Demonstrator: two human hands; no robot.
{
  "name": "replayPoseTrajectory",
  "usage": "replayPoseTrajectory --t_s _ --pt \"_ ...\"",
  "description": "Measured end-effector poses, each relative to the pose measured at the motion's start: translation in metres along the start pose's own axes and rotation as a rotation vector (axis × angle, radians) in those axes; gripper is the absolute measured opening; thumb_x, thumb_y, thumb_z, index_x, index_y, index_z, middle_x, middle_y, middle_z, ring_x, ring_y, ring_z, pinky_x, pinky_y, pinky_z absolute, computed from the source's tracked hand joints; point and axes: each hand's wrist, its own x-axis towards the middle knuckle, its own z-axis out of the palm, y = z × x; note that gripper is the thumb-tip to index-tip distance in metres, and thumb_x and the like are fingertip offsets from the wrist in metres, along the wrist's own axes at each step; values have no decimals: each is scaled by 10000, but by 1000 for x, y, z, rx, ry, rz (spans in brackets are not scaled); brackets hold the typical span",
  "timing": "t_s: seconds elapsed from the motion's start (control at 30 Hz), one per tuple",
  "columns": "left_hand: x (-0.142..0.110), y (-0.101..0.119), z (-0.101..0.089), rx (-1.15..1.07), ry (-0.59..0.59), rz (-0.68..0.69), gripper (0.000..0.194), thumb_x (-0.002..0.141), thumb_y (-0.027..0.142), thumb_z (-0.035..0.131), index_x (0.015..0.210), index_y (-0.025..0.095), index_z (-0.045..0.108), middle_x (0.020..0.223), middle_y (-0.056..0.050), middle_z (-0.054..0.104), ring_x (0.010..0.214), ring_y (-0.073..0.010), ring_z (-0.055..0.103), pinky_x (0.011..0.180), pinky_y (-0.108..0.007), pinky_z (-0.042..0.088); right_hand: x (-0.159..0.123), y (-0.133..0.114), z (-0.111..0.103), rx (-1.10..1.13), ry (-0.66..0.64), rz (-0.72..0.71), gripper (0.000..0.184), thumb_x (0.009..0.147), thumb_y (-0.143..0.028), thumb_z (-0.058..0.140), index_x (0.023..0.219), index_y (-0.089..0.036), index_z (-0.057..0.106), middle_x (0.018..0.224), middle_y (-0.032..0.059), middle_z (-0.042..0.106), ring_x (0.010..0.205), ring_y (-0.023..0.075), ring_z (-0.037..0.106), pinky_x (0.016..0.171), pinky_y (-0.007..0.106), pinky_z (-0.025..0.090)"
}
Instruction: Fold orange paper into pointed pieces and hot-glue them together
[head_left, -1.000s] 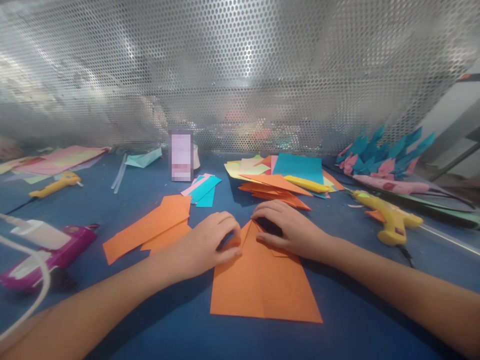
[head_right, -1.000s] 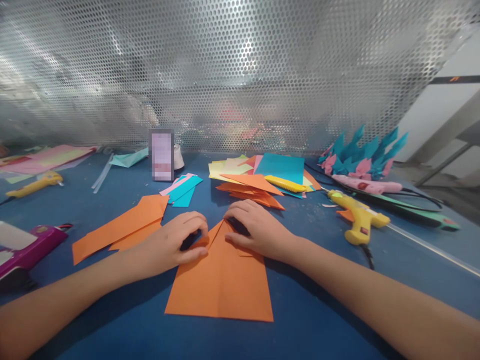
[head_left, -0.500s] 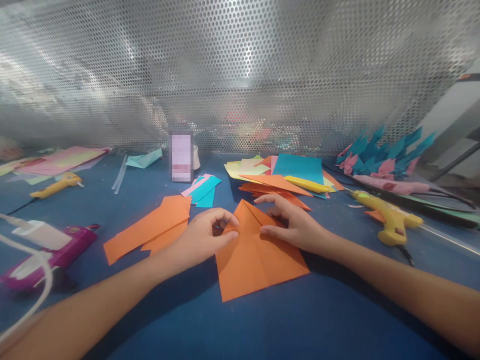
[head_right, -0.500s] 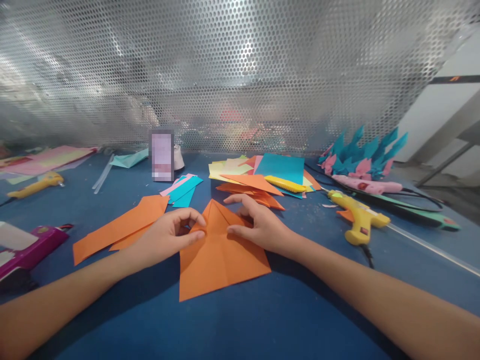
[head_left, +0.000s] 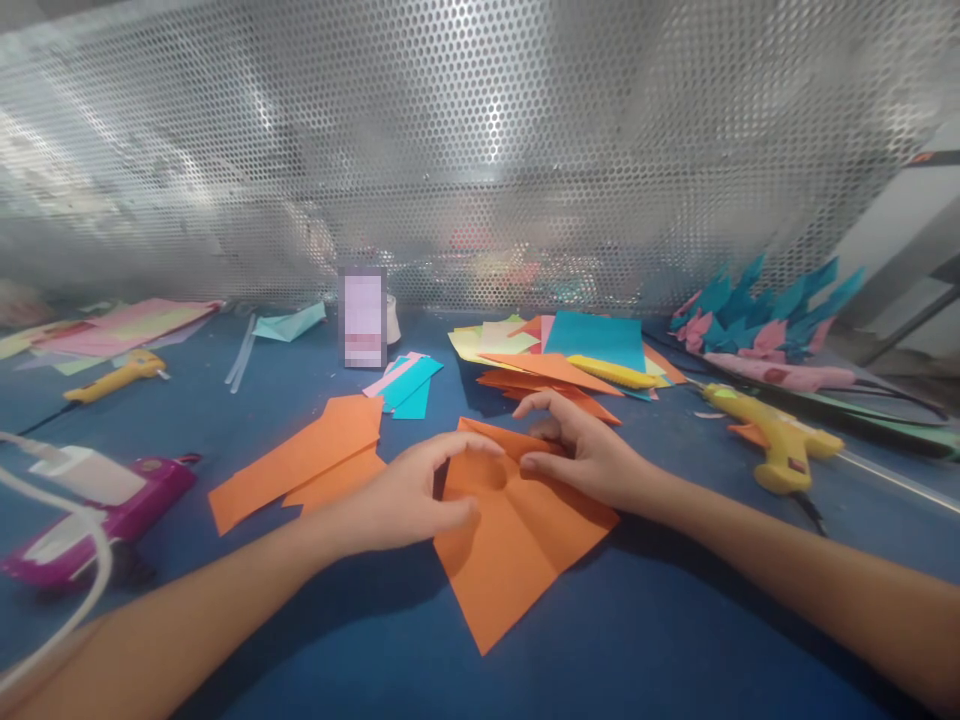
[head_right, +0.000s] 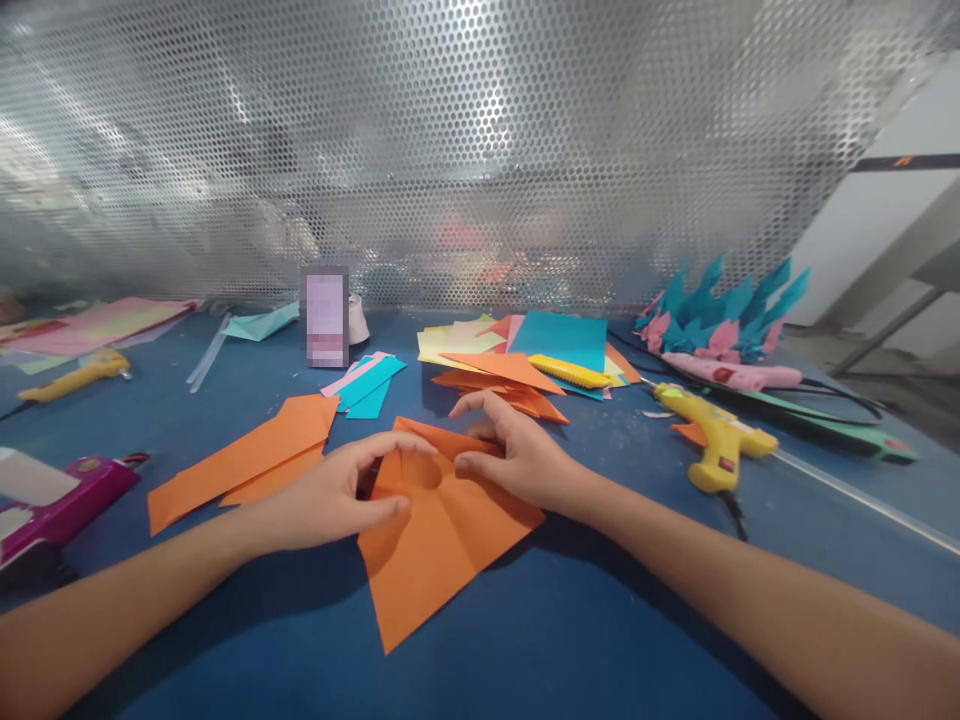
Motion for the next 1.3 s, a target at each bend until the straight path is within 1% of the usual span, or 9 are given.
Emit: replayPoseTrajectory --t_s 0.17,0.3,0.5,0.7,0.87,0.97,1.07,1.17,1.3 --pt "5 -3 3 -149 76 -58 350 753 234 644 1102 230 612 1153 -53 625 1013 -215 604 837 -346 504 0 1 -1 19 -3 -1 353 874 -376 523 1148 -240 347 859 6 606 747 159 641 631 291 536" --pt "8 -2 1 -292 240 -206 393 795 322 615 1173 216 594 1279 -68 565 1123 -241 559 914 -368 475 4 3 -3 -30 215 -53 383 843 -386 570 1163 -245 414 1236 93 500 1153 233 520 878 372 508" --pt "11 -5 -3 -511 413 -311 435 837 297 549 1266 228 532 1395 -45 459 1273 -240 425 1060 -376 332 9 3 -5 297 258 51 482 837 -367 587 1209 -283 292 931 20 578 650 136 614 554 288 509" --pt "6 4 2 -685 353 -384 743 782 214 585 1448 200 257 1418 -118 403 1180 -267 485 1020 -427 347 8 2 -2 382 155 78 494 810 -377 625 1175 -286 305 967 16 547 677 118 609 578 279 503" --pt "-1 10 10 -696 255 -276 810 774 231 610 1456 251 175 1416 -107 374 1165 -262 485 995 -441 367 7 1 -1 445 174 125 508 752 -375 690 1081 -278 316 984 3 517 669 107 604 611 291 528" --pt "-3 12 13 -702 179 -148 714 774 229 620 1389 282 262 1354 -90 428 1131 -249 514 934 -418 424 7 2 -1 471 186 128 519 726 -360 714 1050 -283 316 994 -1 522 677 108 602 648 306 531" --pt "-2 11 10 -607 383 10 437 787 228 615 1164 296 407 1288 -37 438 1116 -207 503 900 -361 445 8 4 -3 485 249 75 466 732 -350 706 1017 -285 343 971 -4 537 811 142 608 761 335 520" --pt "1 7 1 -471 610 95 279 810 232 593 1023 277 419 1244 -15 401 1049 -160 491 834 -300 456 8 7 -5 489 263 73 417 747 -355 685 1007 -285 367 969 3 556 862 156 601 797 349 507" --pt "3 5 -5 -255 510 120 118 820 266 569 925 240 522 1115 -33 412 1015 -171 459 715 -247 455 7 9 -7 412 151 112 387 753 -362 677 1025 -266 419 960 19 577 838 154 601 758 337 511"
